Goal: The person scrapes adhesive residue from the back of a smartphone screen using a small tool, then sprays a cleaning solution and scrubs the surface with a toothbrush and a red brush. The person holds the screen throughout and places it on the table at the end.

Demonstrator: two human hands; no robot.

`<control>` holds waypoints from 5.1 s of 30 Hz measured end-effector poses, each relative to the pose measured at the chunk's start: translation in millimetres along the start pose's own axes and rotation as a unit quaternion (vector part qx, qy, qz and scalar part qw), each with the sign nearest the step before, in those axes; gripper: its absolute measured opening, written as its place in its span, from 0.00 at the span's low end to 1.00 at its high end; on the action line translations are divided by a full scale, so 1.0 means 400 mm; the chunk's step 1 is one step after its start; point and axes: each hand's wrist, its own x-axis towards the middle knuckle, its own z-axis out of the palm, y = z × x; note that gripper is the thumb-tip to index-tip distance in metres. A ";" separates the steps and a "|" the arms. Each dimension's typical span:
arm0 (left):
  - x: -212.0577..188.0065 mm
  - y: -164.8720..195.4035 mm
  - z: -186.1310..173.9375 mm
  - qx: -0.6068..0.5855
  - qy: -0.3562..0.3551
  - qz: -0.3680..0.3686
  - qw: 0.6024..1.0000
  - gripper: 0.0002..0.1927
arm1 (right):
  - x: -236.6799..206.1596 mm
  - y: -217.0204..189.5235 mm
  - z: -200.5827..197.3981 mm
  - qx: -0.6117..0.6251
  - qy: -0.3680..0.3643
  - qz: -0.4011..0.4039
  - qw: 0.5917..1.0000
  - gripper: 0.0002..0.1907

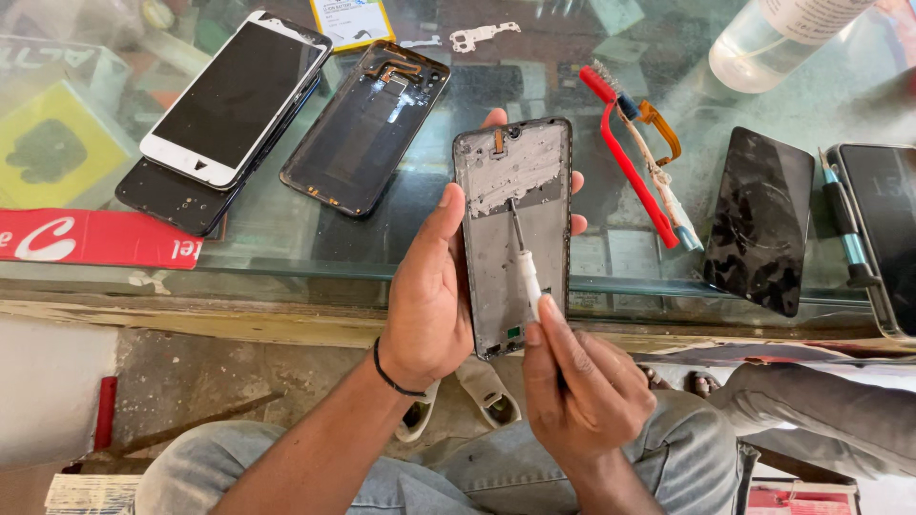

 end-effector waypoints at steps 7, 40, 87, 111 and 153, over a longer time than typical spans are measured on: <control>-0.001 0.002 0.003 -0.004 0.002 -0.008 1.000 0.34 | 0.000 0.010 -0.002 0.012 0.004 0.016 1.000 0.14; -0.003 0.001 0.003 -0.016 -0.001 -0.004 1.000 0.32 | -0.010 0.041 0.005 0.011 0.040 0.038 0.998 0.14; -0.004 0.005 -0.005 -0.013 0.023 -0.021 0.999 0.34 | -0.002 0.055 0.006 0.019 0.045 0.108 0.993 0.13; -0.004 0.003 -0.001 -0.027 -0.006 -0.011 1.000 0.34 | -0.009 0.035 0.010 0.025 0.050 0.045 0.997 0.13; -0.003 0.006 -0.003 -0.019 0.002 -0.012 1.000 0.35 | -0.020 0.037 0.016 0.015 0.037 0.055 0.998 0.13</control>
